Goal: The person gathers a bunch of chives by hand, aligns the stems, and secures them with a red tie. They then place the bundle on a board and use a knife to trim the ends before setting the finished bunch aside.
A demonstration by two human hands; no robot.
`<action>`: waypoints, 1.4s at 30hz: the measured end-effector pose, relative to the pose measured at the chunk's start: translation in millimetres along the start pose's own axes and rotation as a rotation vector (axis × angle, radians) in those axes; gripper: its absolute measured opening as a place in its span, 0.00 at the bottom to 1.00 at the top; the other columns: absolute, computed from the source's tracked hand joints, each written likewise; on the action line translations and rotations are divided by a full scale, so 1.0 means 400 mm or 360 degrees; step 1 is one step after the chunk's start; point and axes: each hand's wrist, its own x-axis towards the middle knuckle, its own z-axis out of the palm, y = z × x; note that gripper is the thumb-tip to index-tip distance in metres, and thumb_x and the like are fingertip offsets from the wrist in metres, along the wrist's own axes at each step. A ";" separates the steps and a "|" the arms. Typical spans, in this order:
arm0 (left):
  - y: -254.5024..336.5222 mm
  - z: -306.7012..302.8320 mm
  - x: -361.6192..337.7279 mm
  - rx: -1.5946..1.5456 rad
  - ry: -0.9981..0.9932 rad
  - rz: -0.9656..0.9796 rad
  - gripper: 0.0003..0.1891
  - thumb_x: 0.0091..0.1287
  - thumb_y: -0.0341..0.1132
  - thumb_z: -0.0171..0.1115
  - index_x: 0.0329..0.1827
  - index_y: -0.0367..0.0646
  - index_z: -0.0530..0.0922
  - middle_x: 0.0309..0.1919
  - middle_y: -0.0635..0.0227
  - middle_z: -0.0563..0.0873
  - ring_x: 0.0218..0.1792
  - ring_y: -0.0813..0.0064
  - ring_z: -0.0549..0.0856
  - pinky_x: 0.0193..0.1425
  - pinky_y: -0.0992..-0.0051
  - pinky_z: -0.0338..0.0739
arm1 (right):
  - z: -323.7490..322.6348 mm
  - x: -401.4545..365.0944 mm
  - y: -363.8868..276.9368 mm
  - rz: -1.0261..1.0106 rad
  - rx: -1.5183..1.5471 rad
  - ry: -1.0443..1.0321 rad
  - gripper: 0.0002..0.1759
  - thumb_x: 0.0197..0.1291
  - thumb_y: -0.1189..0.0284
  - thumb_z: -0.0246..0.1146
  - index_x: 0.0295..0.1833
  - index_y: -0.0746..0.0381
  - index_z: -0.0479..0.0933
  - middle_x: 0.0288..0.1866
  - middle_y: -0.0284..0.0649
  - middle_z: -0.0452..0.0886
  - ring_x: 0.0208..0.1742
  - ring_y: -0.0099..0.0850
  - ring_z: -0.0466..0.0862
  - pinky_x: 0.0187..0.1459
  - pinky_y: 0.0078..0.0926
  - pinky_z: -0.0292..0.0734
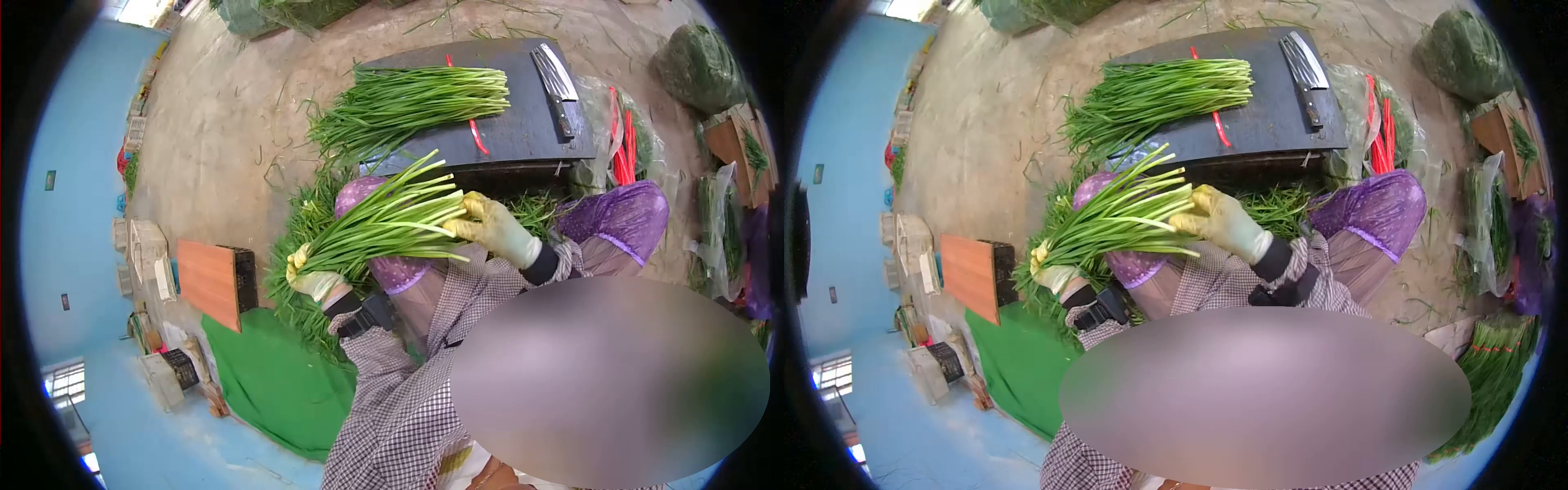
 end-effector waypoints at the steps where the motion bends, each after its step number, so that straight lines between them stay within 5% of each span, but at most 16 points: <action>1: 0.001 -0.003 0.004 -0.0004 0.0023 0.0016 0.07 0.61 0.37 0.57 0.26 0.47 0.77 0.19 0.74 0.77 0.25 0.74 0.75 0.39 0.71 0.73 | 0.006 0.006 0.000 0.0427 0.0459 0.0013 0.14 0.71 0.67 0.65 0.50 0.69 0.81 0.51 0.38 0.86 0.49 0.24 0.84 0.55 0.22 0.78; 9: -0.002 0.025 -0.017 -0.0031 0.0039 0.0027 0.06 0.60 0.37 0.58 0.27 0.48 0.80 0.20 0.76 0.78 0.25 0.75 0.76 0.39 0.71 0.74 | -0.015 -0.025 0.025 0.0602 0.0533 -0.0064 0.08 0.71 0.72 0.59 0.47 0.65 0.81 0.45 0.35 0.83 0.47 0.24 0.81 0.56 0.25 0.75; 12: 0.025 -0.034 0.000 -0.0071 0.0058 -0.0024 0.06 0.60 0.37 0.59 0.26 0.49 0.80 0.20 0.76 0.78 0.27 0.75 0.78 0.41 0.71 0.74 | -0.140 -0.065 -0.065 0.0154 0.0167 0.0216 0.09 0.67 0.74 0.58 0.40 0.67 0.81 0.43 0.40 0.83 0.46 0.28 0.81 0.53 0.27 0.76; 15: 0.025 -0.050 0.002 -0.0004 0.0105 -0.0023 0.07 0.60 0.36 0.59 0.24 0.50 0.78 0.20 0.76 0.78 0.27 0.76 0.78 0.41 0.72 0.75 | -0.240 -0.102 -0.099 -0.0006 0.0753 -0.0166 0.16 0.70 0.64 0.59 0.40 0.67 0.81 0.48 0.47 0.84 0.49 0.37 0.83 0.57 0.37 0.76; 16: 0.027 -0.069 0.017 0.0033 0.0114 -0.0011 0.08 0.61 0.36 0.59 0.24 0.50 0.77 0.20 0.76 0.78 0.27 0.76 0.79 0.41 0.72 0.75 | -0.244 -0.110 -0.066 0.0245 0.0537 -0.0165 0.21 0.71 0.56 0.59 0.42 0.65 0.83 0.47 0.50 0.86 0.44 0.40 0.86 0.53 0.39 0.80; 18: 0.034 -0.098 0.034 0.0054 0.0144 -0.0073 0.06 0.61 0.34 0.59 0.25 0.49 0.76 0.22 0.75 0.79 0.28 0.76 0.79 0.43 0.70 0.75 | -0.280 -0.122 0.076 0.0553 -0.2278 -0.0299 0.19 0.69 0.54 0.62 0.41 0.61 0.83 0.40 0.46 0.86 0.37 0.44 0.87 0.43 0.39 0.83; 21: 0.010 -0.047 0.006 -0.0019 -0.0028 -0.0053 0.03 0.60 0.33 0.62 0.29 0.47 0.78 0.25 0.75 0.79 0.32 0.76 0.79 0.45 0.71 0.75 | -0.313 -0.049 0.210 -0.0122 -0.1879 0.0802 0.13 0.63 0.59 0.67 0.35 0.58 0.80 0.32 0.41 0.82 0.35 0.42 0.85 0.33 0.38 0.80; 24: 0.001 -0.025 0.001 -0.0084 -0.0150 -0.0044 0.03 0.60 0.33 0.62 0.30 0.47 0.78 0.25 0.76 0.79 0.31 0.76 0.78 0.44 0.71 0.74 | -0.352 0.065 0.217 -0.0515 -0.2173 0.1150 0.16 0.62 0.64 0.65 0.53 0.57 0.80 0.48 0.44 0.82 0.49 0.45 0.84 0.47 0.47 0.80; 26: 0.002 -0.014 -0.006 -0.0055 -0.0068 -0.0021 0.03 0.61 0.34 0.63 0.30 0.48 0.79 0.26 0.76 0.78 0.33 0.76 0.78 0.44 0.71 0.74 | -0.323 0.069 0.225 0.0406 -0.2381 0.0682 0.25 0.60 0.60 0.64 0.63 0.54 0.80 0.57 0.48 0.82 0.53 0.49 0.83 0.53 0.49 0.79; 28: 0.007 0.006 -0.013 -0.0096 -0.0187 -0.0100 0.03 0.61 0.34 0.64 0.32 0.48 0.79 0.26 0.77 0.78 0.33 0.76 0.78 0.44 0.71 0.74 | -0.266 0.021 0.159 0.0345 -0.2368 -0.0408 0.20 0.63 0.56 0.62 0.57 0.52 0.84 0.54 0.47 0.84 0.51 0.48 0.85 0.53 0.49 0.80; 30: 0.015 0.004 -0.010 -0.0123 -0.0202 -0.0139 0.03 0.60 0.34 0.65 0.32 0.49 0.79 0.26 0.77 0.78 0.34 0.77 0.78 0.45 0.71 0.74 | -0.241 -0.020 0.067 0.0468 -0.1667 -0.0481 0.16 0.68 0.56 0.59 0.52 0.49 0.86 0.49 0.48 0.86 0.47 0.48 0.87 0.51 0.48 0.81; 32: 0.017 0.016 -0.018 -0.0239 -0.0242 -0.0240 0.03 0.60 0.34 0.65 0.32 0.49 0.78 0.27 0.77 0.78 0.34 0.76 0.78 0.46 0.71 0.75 | -0.240 -0.070 -0.117 -0.0040 -0.1539 -0.0059 0.19 0.75 0.56 0.55 0.57 0.53 0.84 0.47 0.45 0.88 0.40 0.37 0.88 0.46 0.36 0.82; 36: 0.032 -0.003 0.011 0.0307 -0.0006 -0.0137 0.06 0.64 0.38 0.60 0.31 0.49 0.76 0.30 0.73 0.79 0.35 0.74 0.79 0.48 0.68 0.75 | -0.393 -0.244 -0.427 -0.0124 -0.0133 0.0024 0.19 0.74 0.61 0.59 0.61 0.62 0.82 0.45 0.38 0.89 0.39 0.26 0.88 0.40 0.18 0.81; 38: 0.054 -0.019 0.036 0.0576 0.0074 -0.0168 0.08 0.65 0.40 0.57 0.30 0.49 0.75 0.31 0.71 0.79 0.36 0.73 0.80 0.49 0.68 0.74 | -0.516 -0.341 -0.441 0.0076 -0.0544 0.0613 0.20 0.72 0.59 0.61 0.59 0.61 0.84 0.41 0.40 0.89 0.32 0.31 0.87 0.37 0.24 0.80; 40: 0.092 -0.089 0.112 0.0261 -0.0137 -0.0280 0.09 0.69 0.41 0.52 0.38 0.47 0.76 0.33 0.69 0.79 0.37 0.70 0.79 0.51 0.66 0.73 | -0.728 -0.466 -0.190 -0.0070 -0.2288 0.1860 0.21 0.73 0.55 0.58 0.54 0.61 0.85 0.41 0.50 0.89 0.28 0.41 0.85 0.34 0.37 0.81; 42: 0.138 -0.099 0.162 0.0232 -0.0350 -0.0314 0.14 0.74 0.42 0.48 0.47 0.44 0.78 0.37 0.66 0.83 0.40 0.67 0.81 0.55 0.63 0.74 | -0.860 -0.622 -0.030 0.0794 -0.1926 0.1930 0.24 0.70 0.50 0.60 0.46 0.61 0.85 0.43 0.53 0.87 0.37 0.49 0.87 0.39 0.45 0.81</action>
